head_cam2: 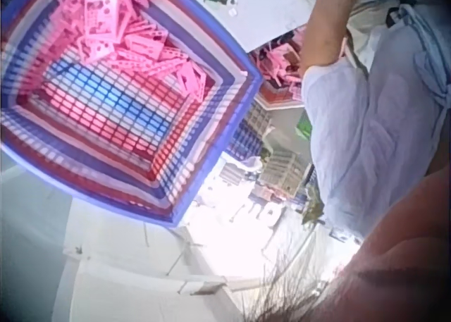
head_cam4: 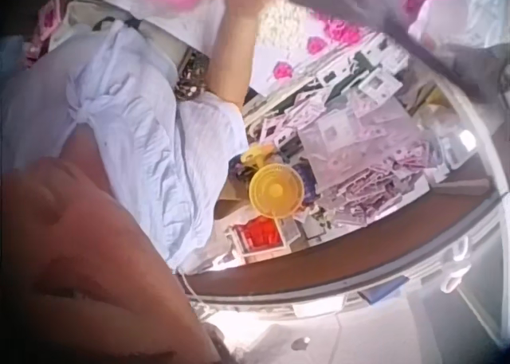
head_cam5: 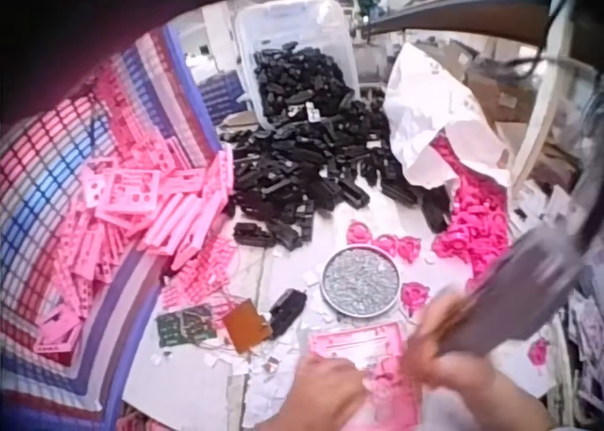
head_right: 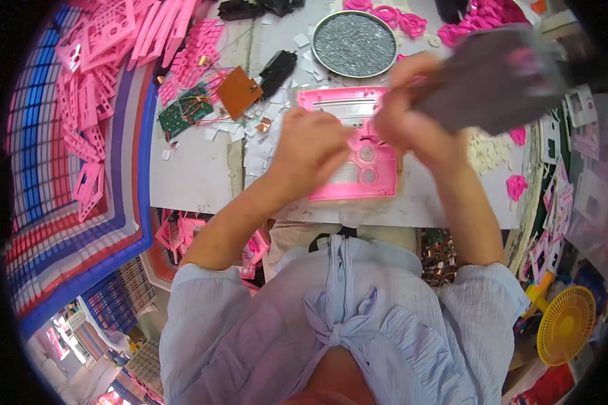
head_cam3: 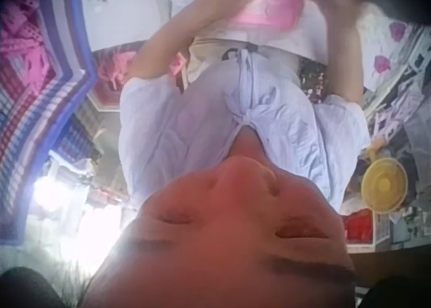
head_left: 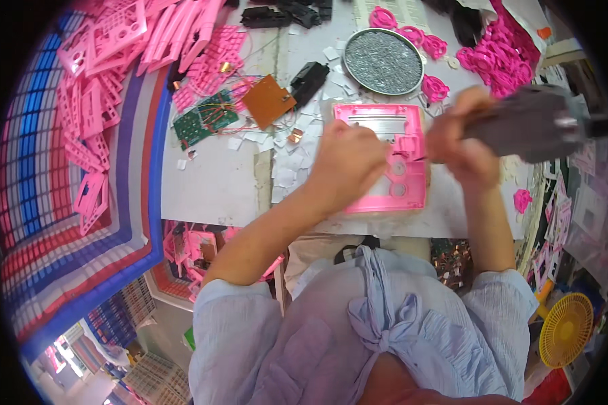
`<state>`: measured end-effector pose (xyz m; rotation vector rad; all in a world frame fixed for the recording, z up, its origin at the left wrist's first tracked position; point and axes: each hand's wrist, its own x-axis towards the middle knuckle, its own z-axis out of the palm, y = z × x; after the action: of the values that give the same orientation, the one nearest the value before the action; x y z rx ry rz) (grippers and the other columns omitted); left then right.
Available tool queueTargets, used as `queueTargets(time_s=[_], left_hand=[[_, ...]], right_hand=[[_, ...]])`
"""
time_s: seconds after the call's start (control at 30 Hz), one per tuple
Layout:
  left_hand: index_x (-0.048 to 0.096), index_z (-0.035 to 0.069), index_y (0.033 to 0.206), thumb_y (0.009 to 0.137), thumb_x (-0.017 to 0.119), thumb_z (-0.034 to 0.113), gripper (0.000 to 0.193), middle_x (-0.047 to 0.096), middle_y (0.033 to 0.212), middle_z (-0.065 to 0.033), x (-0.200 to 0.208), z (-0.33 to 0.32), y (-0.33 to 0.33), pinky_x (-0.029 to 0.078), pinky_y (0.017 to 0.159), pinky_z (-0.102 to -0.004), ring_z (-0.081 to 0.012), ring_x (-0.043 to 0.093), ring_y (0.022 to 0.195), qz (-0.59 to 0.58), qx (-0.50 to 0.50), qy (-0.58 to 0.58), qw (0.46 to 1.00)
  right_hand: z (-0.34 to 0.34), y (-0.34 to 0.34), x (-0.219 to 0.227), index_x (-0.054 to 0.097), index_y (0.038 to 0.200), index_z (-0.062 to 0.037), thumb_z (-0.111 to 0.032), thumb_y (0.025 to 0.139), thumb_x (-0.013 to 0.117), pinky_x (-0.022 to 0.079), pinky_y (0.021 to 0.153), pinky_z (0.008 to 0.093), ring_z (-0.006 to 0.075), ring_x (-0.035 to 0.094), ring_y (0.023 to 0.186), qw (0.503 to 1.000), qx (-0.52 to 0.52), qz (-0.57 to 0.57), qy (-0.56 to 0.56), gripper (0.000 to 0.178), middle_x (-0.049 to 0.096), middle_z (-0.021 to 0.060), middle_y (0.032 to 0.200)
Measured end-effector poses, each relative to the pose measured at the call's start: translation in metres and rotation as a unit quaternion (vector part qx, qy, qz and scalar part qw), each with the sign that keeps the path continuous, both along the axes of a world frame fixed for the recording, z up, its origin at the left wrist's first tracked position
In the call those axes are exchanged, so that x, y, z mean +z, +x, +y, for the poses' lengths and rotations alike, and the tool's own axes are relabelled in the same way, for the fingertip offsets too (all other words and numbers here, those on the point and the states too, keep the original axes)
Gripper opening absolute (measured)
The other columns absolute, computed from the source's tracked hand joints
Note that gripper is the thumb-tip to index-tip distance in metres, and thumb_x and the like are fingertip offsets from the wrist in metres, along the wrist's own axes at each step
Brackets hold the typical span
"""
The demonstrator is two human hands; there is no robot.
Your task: Assembling components into a pink plastic toy case using an electric screwdriver.
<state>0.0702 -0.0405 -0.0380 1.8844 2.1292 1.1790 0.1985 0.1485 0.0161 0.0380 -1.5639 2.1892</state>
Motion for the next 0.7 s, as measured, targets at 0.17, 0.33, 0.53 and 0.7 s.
queueTargets(time_s=[0.17,0.33,0.53,0.7], left_hand=[[0.059,0.003,0.079,0.078,0.076,0.005,0.017,0.066,0.118,-0.0178,0.002,-0.053,-0.071,0.046,0.094,-0.0424,-0.0346,0.061,0.112,0.016,0.272,-0.004,0.962],[0.065,0.003,0.081,0.083,0.072,0.011,0.01,0.072,0.101,-0.0132,0.019,-0.056,-0.108,0.05,0.086,-0.0433,-0.0343,0.066,0.094,0.0,0.3,0.024,0.954],[0.073,0.003,0.093,0.089,0.069,0.019,0.018,0.073,0.094,-0.0124,0.021,0.043,-0.111,0.053,0.081,-0.0409,-0.0315,0.069,0.09,0.064,0.143,-0.007,0.988],[0.072,0.005,0.096,0.085,0.071,0.02,0.019,0.07,0.096,-0.0133,0.01,0.102,-0.079,0.051,0.088,-0.0446,-0.0325,0.066,0.096,0.187,0.067,-0.077,0.977]], right_hand=[[0.04,0.006,0.043,0.051,0.122,0.0009,-0.016,0.094,0.058,0.044,0.064,0.0313,0.0117,0.045,0.056,0.992,-0.097,0.057,0.059,0.034,0.045,-0.0001,0.066],[0.064,0.001,0.038,0.054,0.118,0.0099,-0.01,0.092,0.065,0.051,0.074,0.0336,0.0127,0.056,0.067,0.95,-0.272,-0.042,0.148,0.034,0.058,0.0045,0.075],[0.077,-0.018,0.027,0.058,0.115,0.0052,-0.009,0.092,0.069,0.047,0.07,0.0277,0.0118,0.057,0.068,0.94,-0.314,-0.028,0.134,0.029,0.059,0.0038,0.076],[0.089,-0.016,0.029,0.059,0.116,0.0034,-0.011,0.092,0.069,0.046,0.069,0.0264,0.0116,0.058,0.069,0.94,-0.305,-0.023,0.151,0.029,0.06,0.0028,0.077]])
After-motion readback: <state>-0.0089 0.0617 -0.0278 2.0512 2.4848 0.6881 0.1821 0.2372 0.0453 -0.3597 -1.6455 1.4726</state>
